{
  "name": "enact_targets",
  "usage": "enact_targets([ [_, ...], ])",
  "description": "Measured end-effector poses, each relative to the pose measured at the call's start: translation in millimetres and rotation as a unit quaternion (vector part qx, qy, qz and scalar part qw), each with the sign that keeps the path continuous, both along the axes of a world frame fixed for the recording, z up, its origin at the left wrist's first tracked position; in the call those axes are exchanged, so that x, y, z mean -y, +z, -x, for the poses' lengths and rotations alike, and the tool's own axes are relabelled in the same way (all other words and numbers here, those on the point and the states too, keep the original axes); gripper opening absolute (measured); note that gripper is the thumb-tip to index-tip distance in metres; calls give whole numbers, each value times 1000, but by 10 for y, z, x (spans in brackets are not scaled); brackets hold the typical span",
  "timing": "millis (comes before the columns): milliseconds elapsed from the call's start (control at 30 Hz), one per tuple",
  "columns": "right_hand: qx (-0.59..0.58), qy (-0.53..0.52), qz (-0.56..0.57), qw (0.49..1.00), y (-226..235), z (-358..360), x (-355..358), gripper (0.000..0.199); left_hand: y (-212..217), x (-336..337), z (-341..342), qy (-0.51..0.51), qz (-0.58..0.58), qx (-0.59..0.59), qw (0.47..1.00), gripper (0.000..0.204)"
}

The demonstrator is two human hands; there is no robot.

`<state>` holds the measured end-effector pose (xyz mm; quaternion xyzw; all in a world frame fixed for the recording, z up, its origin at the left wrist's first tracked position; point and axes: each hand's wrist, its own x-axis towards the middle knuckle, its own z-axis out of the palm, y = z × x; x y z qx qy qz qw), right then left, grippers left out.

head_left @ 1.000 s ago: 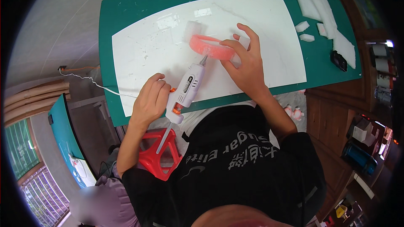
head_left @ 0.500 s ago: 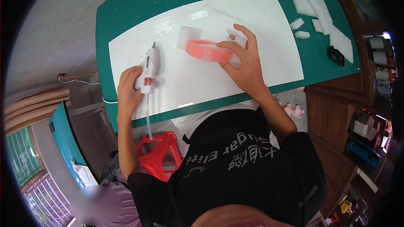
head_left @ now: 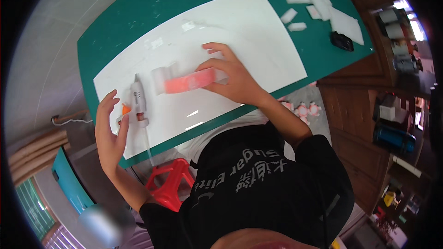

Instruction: Using a hot glue gun to attach small white foam blocks to a pink circular foam ring.

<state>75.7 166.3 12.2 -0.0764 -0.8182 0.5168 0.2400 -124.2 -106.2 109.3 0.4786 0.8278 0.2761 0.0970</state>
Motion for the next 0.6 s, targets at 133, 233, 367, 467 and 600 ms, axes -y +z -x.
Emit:
enact_targets([
  [133,9,4,8,1000,29,-88,-29,31,21,-695,-452,-143,-23,-83,986,50],
  [233,19,16,-24,999,56,-154,-52,34,-159,-931,-507,-193,-18,-130,972,48],
  [367,35,-4,-71,997,185,-339,-214,38,-317,-999,-500,-198,-46,-112,973,38],
  [467,62,-61,-27,996,356,-718,-698,39,-301,-996,-482,-191,-51,-124,972,36],
  [600,107,-309,-340,882,99,-1137,-1526,37,-299,-972,-495,-168,-41,-114,978,35],
])
